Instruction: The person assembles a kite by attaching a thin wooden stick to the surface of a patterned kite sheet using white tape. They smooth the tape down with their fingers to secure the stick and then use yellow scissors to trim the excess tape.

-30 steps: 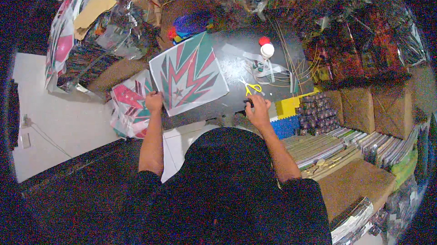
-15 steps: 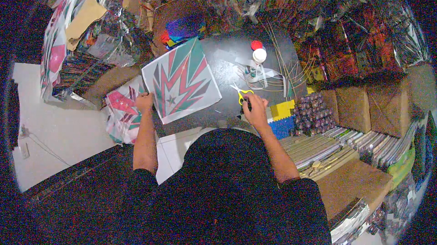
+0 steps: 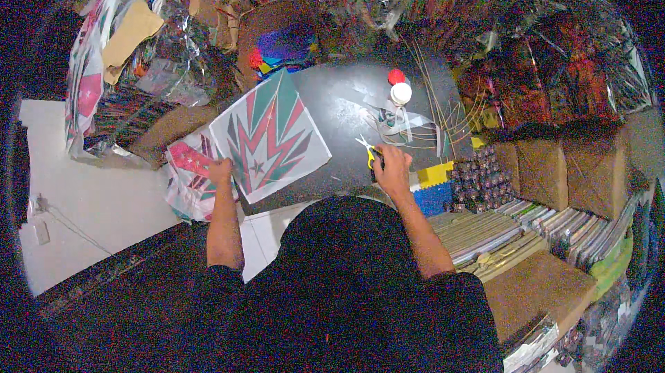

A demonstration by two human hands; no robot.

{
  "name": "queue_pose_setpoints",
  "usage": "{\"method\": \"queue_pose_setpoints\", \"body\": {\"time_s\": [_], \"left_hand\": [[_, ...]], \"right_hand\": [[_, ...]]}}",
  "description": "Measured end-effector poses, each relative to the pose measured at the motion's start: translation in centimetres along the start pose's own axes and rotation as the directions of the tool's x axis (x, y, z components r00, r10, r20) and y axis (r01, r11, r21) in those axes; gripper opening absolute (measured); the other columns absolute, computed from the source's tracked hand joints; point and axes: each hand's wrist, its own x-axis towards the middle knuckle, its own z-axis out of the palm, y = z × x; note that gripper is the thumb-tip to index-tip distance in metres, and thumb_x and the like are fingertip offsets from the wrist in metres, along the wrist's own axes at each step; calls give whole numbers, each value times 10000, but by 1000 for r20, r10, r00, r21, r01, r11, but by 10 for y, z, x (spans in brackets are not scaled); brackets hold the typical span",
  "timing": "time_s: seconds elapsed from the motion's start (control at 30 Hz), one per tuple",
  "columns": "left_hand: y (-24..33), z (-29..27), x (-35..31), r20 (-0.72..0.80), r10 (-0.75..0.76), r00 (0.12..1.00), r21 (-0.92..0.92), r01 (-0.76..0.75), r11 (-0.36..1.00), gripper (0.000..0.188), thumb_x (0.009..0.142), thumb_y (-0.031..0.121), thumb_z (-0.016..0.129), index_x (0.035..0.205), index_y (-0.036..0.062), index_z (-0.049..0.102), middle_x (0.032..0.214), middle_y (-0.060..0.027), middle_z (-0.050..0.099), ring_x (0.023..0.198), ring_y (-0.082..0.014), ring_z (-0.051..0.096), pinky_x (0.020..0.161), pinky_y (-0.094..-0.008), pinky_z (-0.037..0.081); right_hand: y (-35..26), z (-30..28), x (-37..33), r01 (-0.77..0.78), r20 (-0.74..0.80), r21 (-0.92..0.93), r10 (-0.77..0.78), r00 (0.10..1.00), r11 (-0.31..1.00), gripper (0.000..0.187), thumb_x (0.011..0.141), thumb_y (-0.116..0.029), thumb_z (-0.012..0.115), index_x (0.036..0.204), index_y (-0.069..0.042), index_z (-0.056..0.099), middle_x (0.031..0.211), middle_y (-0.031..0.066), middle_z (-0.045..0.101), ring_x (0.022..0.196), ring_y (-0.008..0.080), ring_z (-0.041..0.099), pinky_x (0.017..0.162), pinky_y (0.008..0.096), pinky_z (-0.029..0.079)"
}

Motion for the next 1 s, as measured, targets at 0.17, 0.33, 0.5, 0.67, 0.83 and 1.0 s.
{"method": "queue_pose_setpoints", "body": {"time_s": [0.17, 0.33, 0.5, 0.67, 0.83, 1.0], "left_hand": [[-52, -10, 13, 260, -118, 958, -374, 212, 903, 265, 783, 262, 745, 901, 26, 716, 812, -128, 712, 706, -256, 703, 618, -447, 572], [-83, -51, 7, 541, -106, 835, -641, 490, 590, 43, 877, 121, 698, 896, 108, 663, 760, -10, 621, 647, -162, 625, 544, -356, 545], [-16, -115, -74, 630, 95, 771, -734, 551, 397, 224, 978, 35, 659, 1196, 67, 620, 1004, -45, 688, 853, -166, 698, 677, -327, 616], [0, -147, -110, 573, 194, 796, -818, 539, 201, 336, 1012, -14, 629, 1339, 55, 588, 1137, -67, 704, 992, -199, 716, 831, -379, 629], [5, -153, -134, 498, 239, 834, -867, 484, 117, 376, 999, -26, 639, 1355, 76, 569, 1158, -88, 696, 1092, -231, 697, 956, -449, 610], [21, -141, -176, 465, 218, 858, -870, 489, -68, 364, 978, -77, 620, 1289, 87, 529, 1236, -104, 653, 1141, -262, 675, 984, -489, 616]], "right_hand": [[-5, 0, 8, 4, 6, 46, -4, 1000, 999, 321, 928, -169, 702, 1241, -102, 674, 1203, 107, 694, 1206, 303, 623, 1029, 481, 369], [-3, 7, 13, 31, 12, 73, -32, 999, 997, 337, 918, -185, 722, 1242, -109, 666, 1192, 108, 687, 1211, 307, 623, 1053, 490, 374], [-9, 11, 19, 15, 61, 164, -26, 998, 986, 346, 906, -157, 732, 1239, -94, 662, 1179, 110, 700, 1154, 312, 652, 1038, 486, 411], [-31, 26, 26, 7, 100, 386, -49, 994, 923, 333, 912, -126, 744, 1235, -84, 671, 1118, 102, 724, 998, 254, 711, 947, 418, 523], [-53, 58, 26, -162, 232, 591, 27, 972, 790, 354, 951, -154, 746, 1277, -59, 648, 1133, 99, 736, 966, 183, 711, 864, 341, 571], [-93, 75, 26, -508, 560, 681, 72, 825, 528, 402, 1026, -228, 721, 1361, -52, 586, 1166, 81, 730, 1062, 177, 706, 906, 327, 554]]}}
